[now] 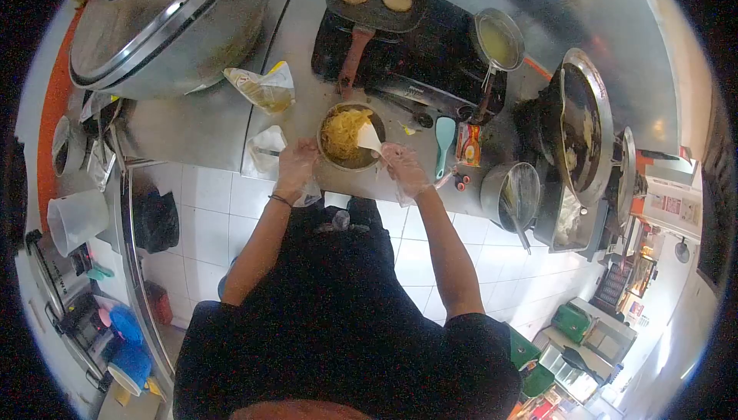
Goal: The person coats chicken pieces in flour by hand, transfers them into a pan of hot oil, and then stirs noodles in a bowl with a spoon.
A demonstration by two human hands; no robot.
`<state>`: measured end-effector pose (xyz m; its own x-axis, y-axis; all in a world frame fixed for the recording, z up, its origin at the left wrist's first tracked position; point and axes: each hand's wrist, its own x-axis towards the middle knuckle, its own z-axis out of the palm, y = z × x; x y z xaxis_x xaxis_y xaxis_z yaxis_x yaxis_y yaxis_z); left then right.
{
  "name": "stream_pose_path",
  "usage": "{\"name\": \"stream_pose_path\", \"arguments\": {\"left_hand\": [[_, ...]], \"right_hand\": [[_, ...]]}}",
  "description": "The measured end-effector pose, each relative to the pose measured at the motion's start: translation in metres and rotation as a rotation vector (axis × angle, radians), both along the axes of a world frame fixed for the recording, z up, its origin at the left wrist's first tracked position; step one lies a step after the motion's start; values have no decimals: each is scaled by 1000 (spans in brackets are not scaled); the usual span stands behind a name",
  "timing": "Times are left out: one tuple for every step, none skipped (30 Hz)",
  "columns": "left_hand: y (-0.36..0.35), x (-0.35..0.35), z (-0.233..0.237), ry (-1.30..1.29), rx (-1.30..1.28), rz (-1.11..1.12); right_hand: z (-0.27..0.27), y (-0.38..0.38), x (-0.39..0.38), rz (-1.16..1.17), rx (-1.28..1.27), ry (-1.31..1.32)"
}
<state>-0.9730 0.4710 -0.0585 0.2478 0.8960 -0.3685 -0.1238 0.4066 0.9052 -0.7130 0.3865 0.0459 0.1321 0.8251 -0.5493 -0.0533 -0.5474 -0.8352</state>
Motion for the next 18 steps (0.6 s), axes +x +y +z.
{"name": "stream_pose_path", "arguments": {"left_hand": [[-3,-3,0,-15,10,-6],[-5,-7,4,-30,21,-12],[-8,-10,8,-44,30,-18],[-13,-13,12,-55,-41,0],[-16,-17,31,-66,-112,21],[-20,-21,45,-75,-186,42],[-25,-26,50,-66,-186,36],[-28,-32,53,-59,-185,29],[-32,-38,57,-50,-185,21],[-36,-45,61,-7,-189,0],[-37,-51,67,36,-188,-20],[-38,-55,71,79,-185,-38],[-40,-58,73,121,-210,-46],[-41,-58,74,162,-230,-51],[-41,-58,75,202,-250,-56],[-43,-57,70,194,-189,-92],[-43,-51,58,183,-125,-128],[-44,-44,44,172,-59,-164]], "right_hand": [[8,0,3,20,4,-16],[14,-1,6,40,8,-31],[18,-3,11,85,11,-104],[20,-4,19,131,14,-178],[23,-3,22,179,17,-252],[27,-1,22,247,86,-461],[33,1,21,314,155,-669],[41,4,20,379,227,-878],[53,8,15,430,195,-1002],[67,11,8,481,159,-1125],[79,16,0,530,125,-1249],[88,21,-9,587,157,-1299],[96,25,-20,647,190,-1347],[98,30,-30,707,228,-1397],[90,36,-43,705,114,-1362],[77,39,-57,701,-4,-1322],[65,40,-63,694,-119,-1282],[51,36,-61,748,-59,-1347]]}}
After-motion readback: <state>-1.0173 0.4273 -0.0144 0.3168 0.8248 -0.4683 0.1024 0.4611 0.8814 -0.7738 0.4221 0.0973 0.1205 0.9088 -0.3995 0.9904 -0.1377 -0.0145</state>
